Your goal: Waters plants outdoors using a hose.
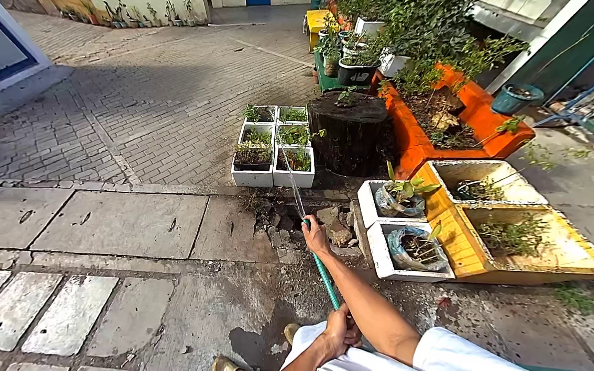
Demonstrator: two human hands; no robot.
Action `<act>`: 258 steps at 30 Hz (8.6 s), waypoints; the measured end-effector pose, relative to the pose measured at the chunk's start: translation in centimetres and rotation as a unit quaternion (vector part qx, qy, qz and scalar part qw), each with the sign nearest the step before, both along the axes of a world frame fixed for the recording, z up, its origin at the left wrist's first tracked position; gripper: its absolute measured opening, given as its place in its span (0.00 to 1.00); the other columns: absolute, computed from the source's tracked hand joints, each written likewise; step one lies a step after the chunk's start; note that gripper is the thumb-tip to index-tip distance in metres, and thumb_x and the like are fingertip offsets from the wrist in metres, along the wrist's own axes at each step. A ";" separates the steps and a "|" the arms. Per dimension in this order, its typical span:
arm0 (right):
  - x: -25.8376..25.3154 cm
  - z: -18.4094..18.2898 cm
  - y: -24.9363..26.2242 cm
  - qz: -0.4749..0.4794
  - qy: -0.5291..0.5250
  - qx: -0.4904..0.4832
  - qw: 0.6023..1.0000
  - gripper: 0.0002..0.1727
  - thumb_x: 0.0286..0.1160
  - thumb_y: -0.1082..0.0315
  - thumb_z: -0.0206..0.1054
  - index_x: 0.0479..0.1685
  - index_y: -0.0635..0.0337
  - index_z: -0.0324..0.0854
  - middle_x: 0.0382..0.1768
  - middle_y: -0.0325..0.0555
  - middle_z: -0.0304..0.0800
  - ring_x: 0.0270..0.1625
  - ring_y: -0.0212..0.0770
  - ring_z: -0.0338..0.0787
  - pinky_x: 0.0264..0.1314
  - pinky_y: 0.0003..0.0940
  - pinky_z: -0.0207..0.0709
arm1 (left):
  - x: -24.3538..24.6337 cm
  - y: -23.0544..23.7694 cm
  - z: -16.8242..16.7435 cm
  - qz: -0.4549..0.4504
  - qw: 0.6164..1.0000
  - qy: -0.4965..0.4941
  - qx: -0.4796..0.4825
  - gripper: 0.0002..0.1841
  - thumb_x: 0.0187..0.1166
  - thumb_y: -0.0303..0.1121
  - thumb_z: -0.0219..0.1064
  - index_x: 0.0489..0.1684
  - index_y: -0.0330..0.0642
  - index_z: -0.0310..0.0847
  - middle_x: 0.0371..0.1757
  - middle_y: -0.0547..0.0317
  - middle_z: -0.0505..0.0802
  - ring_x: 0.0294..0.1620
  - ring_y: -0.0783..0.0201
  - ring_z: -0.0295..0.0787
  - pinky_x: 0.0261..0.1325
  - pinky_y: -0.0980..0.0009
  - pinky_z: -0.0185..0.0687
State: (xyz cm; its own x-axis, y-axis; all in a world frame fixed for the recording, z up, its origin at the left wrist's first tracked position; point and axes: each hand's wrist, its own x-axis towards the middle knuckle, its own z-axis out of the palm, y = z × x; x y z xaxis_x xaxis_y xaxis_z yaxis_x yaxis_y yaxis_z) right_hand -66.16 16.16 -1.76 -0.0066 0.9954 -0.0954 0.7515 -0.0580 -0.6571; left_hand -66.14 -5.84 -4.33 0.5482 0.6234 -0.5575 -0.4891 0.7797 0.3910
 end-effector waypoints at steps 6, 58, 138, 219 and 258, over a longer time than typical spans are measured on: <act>0.0 -0.1 0.1 -0.005 -0.008 0.000 1.000 0.21 0.92 0.56 0.54 0.75 0.53 0.76 0.44 0.56 0.94 0.50 0.53 0.95 0.58 0.49 0.84 | -0.1 0.0 -0.2 0.002 1.000 -0.008 0.002 0.33 0.96 0.50 0.29 0.10 0.54 0.60 0.05 0.71 0.59 0.05 0.71 0.51 0.13 0.74 0.54; -0.2 0.3 0.2 0.000 -0.001 0.024 1.000 0.21 0.92 0.56 0.54 0.75 0.53 0.77 0.45 0.56 0.94 0.49 0.53 0.95 0.57 0.49 0.85 | 0.0 0.2 -0.1 0.004 1.000 -0.007 0.006 0.33 0.96 0.49 0.29 0.10 0.54 0.61 0.05 0.71 0.60 0.05 0.72 0.51 0.13 0.75 0.54; -0.7 0.4 0.4 -0.016 -0.007 0.026 0.999 0.21 0.92 0.56 0.54 0.76 0.54 0.77 0.44 0.56 0.94 0.49 0.54 0.95 0.57 0.50 0.85 | -0.1 0.5 0.0 0.007 1.000 0.004 -0.002 0.33 0.96 0.50 0.29 0.11 0.53 0.62 0.05 0.71 0.59 0.05 0.72 0.51 0.12 0.74 0.55; -0.7 0.9 0.7 -0.057 0.014 -0.022 0.998 0.21 0.92 0.57 0.56 0.77 0.54 0.73 0.47 0.57 0.93 0.51 0.55 0.94 0.58 0.50 0.84 | -0.2 1.0 0.1 -0.006 1.000 0.003 -0.003 0.33 0.96 0.50 0.29 0.10 0.53 0.61 0.05 0.71 0.60 0.05 0.72 0.51 0.13 0.75 0.54; -1.0 1.0 0.8 -0.060 0.001 -0.024 0.998 0.21 0.92 0.56 0.55 0.77 0.53 0.73 0.46 0.56 0.93 0.50 0.54 0.94 0.57 0.50 0.84 | -0.2 1.0 -0.1 0.002 1.000 0.003 0.000 0.33 0.96 0.49 0.29 0.11 0.53 0.62 0.05 0.71 0.60 0.05 0.72 0.51 0.13 0.75 0.54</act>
State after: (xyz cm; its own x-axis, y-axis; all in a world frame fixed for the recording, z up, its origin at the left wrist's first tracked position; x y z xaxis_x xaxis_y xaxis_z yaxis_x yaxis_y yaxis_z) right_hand -67.20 16.92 -0.74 0.1124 0.9832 -0.1437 0.7366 -0.1795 -0.6521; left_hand -66.34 -4.82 -4.39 0.5421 0.6255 -0.5611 -0.4891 0.7779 0.3947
